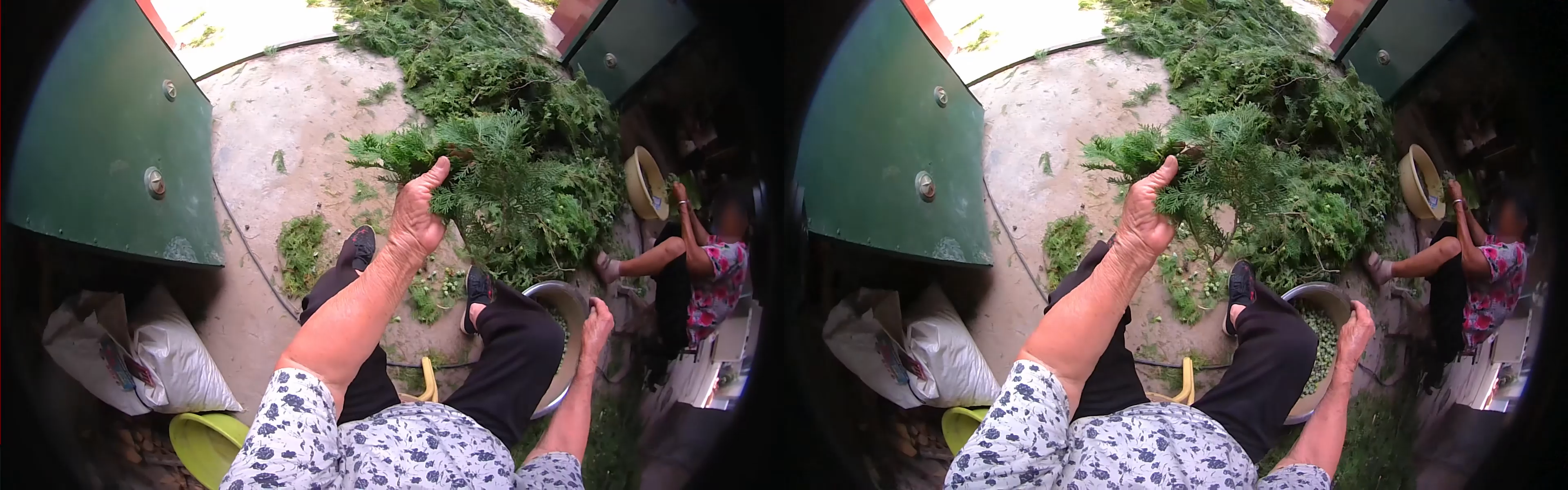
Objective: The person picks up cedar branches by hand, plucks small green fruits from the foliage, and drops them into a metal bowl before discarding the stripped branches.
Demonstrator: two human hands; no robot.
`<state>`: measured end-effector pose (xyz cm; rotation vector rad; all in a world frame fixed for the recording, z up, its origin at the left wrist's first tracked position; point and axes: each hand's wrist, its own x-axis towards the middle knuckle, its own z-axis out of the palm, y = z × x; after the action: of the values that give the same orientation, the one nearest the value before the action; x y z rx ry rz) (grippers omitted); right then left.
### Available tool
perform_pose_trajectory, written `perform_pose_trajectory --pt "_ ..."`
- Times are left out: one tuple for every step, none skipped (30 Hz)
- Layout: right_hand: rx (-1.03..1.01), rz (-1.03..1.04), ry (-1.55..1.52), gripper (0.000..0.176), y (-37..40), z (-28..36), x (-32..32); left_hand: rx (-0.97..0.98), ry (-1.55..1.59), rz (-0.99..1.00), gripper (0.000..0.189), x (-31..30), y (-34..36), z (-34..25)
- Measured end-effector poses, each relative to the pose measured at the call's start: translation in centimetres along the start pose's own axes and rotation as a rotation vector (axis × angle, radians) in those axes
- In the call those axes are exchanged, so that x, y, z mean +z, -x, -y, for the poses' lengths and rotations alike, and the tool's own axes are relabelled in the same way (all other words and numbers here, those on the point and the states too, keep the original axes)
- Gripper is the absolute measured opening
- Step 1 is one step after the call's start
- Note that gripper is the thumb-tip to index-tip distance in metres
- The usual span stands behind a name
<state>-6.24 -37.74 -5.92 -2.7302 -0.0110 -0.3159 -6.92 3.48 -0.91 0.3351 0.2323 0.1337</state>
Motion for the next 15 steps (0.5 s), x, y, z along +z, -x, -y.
perform_pose_trajectory --pt "0.053 -0.009 -0.114 0.019 -0.6 3.3 -0.8 0.004 0.008 0.009 0.026 0.0 -0.1 0.1" --pt "0.123 0.052 -0.217 0.018 -0.8 7.1 -1.6 -0.005 0.008 0.011 0.026 0.0 -0.2 0.3" --pt "0.018 0.038 -0.323 0.019 -0.7 10.0 -1.3 -0.014 0.022 0.012 0.027 -0.1 -0.3 0.4" --pt "0.020 0.104 -0.509 0.022 -0.4 13.6 -1.1 -0.020 0.036 0.011 0.027 -0.2 -0.4 0.4" --pt "0.025 0.213 -0.702 0.030 0.2 16.2 -0.1 -0.023 0.040 -0.008 0.027 0.0 -0.4 0.4" --pt "-0.004 0.351 -0.839 0.043 0.8 18.9 0.7 -0.025 0.039 -0.006 0.027 0.0 -0.5 0.6" --pt "0.006 0.472 -0.971 0.052 1.4 20.8 1.9 -0.032 0.054 -0.002 0.027 -0.2 -0.6 0.7" --pt "0.065 0.606 -1.109 0.048 1.8 21.7 3.7 -0.037 0.068 0.002 0.027 -0.3 -0.8 0.8" --pt "0.068 0.692 -1.173 0.041 2.0 22.9 4.7 -0.034 0.066 0.003 0.027 -0.5 -0.9 0.8" --pt "0.196 0.730 -1.310 0.027 2.5 24.5 5.0 -0.029 0.087 -0.004 0.027 -0.8 -1.0 0.9" --pt "0.220 0.736 -1.323 0.021 2.5 25.0 5.3 -0.022 0.109 -0.014 0.027 -0.9 -1.0 0.7" --pt "0.246 0.744 -1.335 0.016 2.5 25.3 5.5 -0.014 0.109 -0.018 0.027 -1.0 -1.0 0.4" --pt "0.243 0.751 -1.334 0.016 2.6 25.3 5.6 -0.013 0.095 -0.025 0.027 -1.1 -1.0 0.2" --pt "0.246 0.723 -1.362 0.015 2.5 25.1 5.7 -0.012 0.081 -0.031 0.026 -1.1 -1.0 -0.1" --pt "0.249 0.695 -1.390 0.015 2.5 24.8 5.7 -0.006 0.083 -0.031 0.026 -0.9 -0.8 -0.4"
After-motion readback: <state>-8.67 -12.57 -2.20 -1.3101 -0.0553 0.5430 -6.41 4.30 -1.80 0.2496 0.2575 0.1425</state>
